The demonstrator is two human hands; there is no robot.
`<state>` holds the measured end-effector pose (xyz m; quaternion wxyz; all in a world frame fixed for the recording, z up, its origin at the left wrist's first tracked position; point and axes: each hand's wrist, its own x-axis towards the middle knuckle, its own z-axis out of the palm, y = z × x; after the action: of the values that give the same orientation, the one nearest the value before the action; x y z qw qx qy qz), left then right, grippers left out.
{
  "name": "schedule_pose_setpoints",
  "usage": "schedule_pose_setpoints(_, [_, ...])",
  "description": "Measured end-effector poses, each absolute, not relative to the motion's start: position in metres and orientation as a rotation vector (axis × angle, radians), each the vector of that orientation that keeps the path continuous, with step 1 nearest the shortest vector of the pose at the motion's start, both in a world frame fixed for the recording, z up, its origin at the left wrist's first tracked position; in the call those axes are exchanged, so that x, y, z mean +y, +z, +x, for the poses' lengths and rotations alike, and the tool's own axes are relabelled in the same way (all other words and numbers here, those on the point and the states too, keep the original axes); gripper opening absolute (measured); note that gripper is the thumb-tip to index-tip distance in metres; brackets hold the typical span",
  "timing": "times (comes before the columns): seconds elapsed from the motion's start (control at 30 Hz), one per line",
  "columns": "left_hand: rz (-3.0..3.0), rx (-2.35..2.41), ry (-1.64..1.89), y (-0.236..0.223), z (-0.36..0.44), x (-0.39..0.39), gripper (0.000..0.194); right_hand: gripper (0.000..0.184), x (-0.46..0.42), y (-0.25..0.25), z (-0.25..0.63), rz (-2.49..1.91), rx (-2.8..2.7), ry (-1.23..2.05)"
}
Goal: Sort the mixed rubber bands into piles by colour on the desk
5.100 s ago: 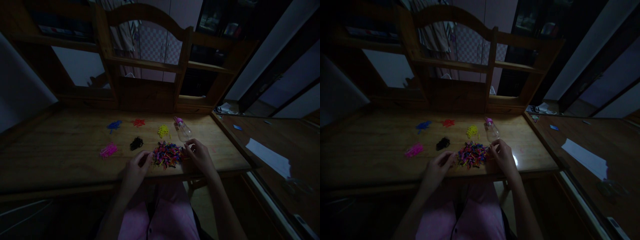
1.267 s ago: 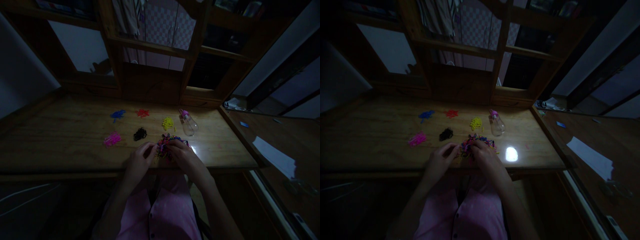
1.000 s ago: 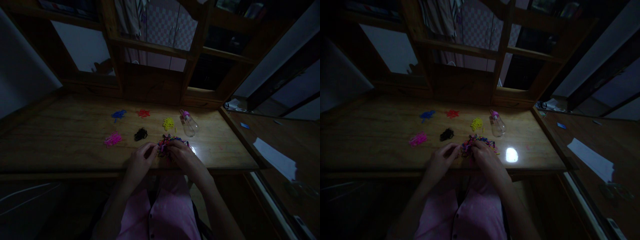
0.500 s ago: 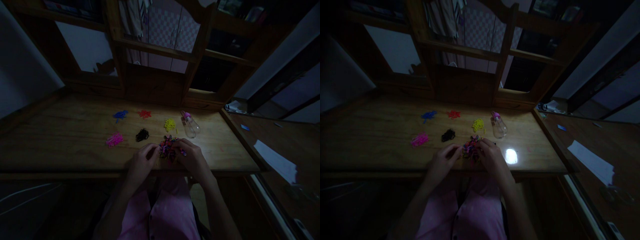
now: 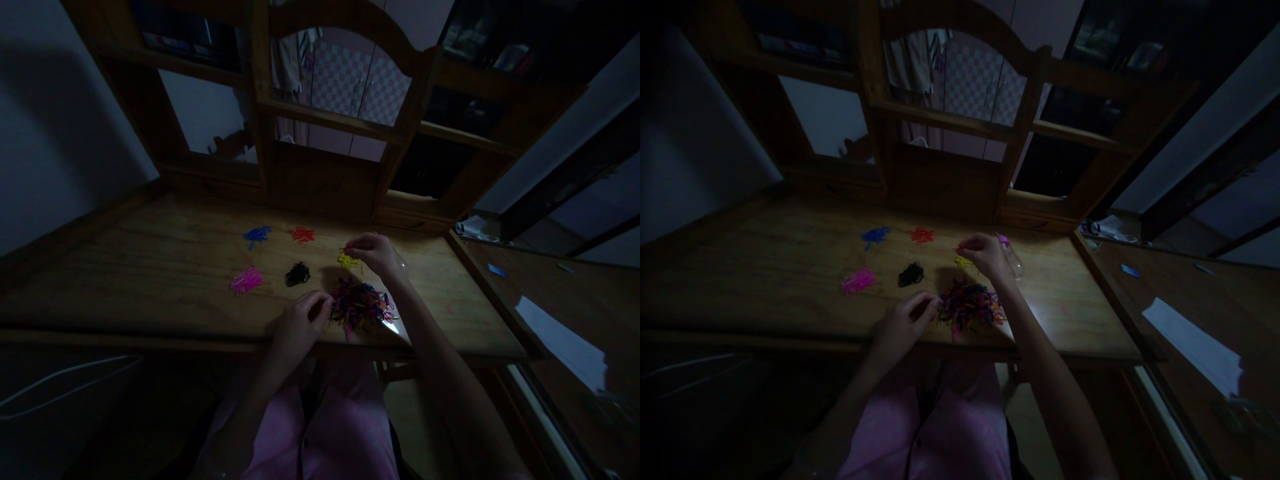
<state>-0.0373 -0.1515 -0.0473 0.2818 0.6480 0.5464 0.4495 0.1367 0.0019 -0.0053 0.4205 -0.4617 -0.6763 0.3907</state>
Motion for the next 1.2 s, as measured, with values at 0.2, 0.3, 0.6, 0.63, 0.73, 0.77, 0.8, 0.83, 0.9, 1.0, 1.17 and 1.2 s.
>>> schedule_pose_setpoints(0.2, [1.759, 1.446, 1.198, -0.047, -0.037, -0.151, 0.020, 0.016, 0.064, -0.010, 0.079, -1.299, -1.964, 0.734])
schedule_pose_setpoints(0.3, [1.759, 1.453, 1.205, -0.046, -0.037, -0.151, 0.019, 0.014, 0.074, -0.010, 0.053, -1.259, -2.026, 0.711])
schedule_pose_setpoints(0.6, [1.743, 1.475, 1.204, -0.047, -0.038, -0.152, 0.018, 0.023, 0.066, 0.021, 0.076, -1.062, -2.080, 0.584])
schedule_pose_setpoints(0.63, [1.743, 1.468, 1.213, -0.047, -0.038, -0.152, 0.018, 0.022, 0.061, 0.028, 0.089, -1.031, -2.081, 0.551])
schedule_pose_setpoints(0.73, [1.740, 1.456, 1.226, -0.047, -0.038, -0.151, 0.018, 0.020, 0.034, 0.048, 0.132, -1.004, -2.096, 0.480])
schedule_pose_setpoints(0.77, [1.739, 1.454, 1.223, -0.047, -0.038, -0.151, 0.018, 0.020, 0.022, 0.053, 0.146, -1.033, -2.102, 0.474])
schedule_pose_setpoints(0.8, [1.737, 1.454, 1.218, -0.047, -0.038, -0.150, 0.019, 0.021, 0.010, 0.057, 0.161, -1.058, -2.112, 0.477])
schedule_pose_setpoints(0.83, [1.737, 1.452, 1.208, -0.048, -0.038, -0.150, 0.020, 0.021, -0.003, 0.060, 0.174, -1.076, -2.130, 0.488])
schedule_pose_setpoints(0.9, [1.731, 1.448, 1.186, -0.049, -0.038, -0.150, 0.020, 0.022, -0.026, 0.061, 0.195, -1.110, -2.155, 0.491])
schedule_pose_setpoints(1.0, [1.707, 1.458, 1.150, -0.049, -0.038, -0.150, 0.022, 0.019, -0.052, 0.050, 0.212, -1.151, -2.237, 0.495])
schedule_pose_setpoints(1.17, [1.666, 1.484, 1.107, -0.048, -0.038, -0.152, 0.026, 0.019, -0.067, 0.016, 0.213, -1.187, -2.391, 0.448])
schedule_pose_setpoints(1.2, [1.656, 1.483, 1.110, -0.048, -0.038, -0.152, 0.027, 0.020, -0.067, 0.010, 0.212, -1.180, -2.411, 0.458])
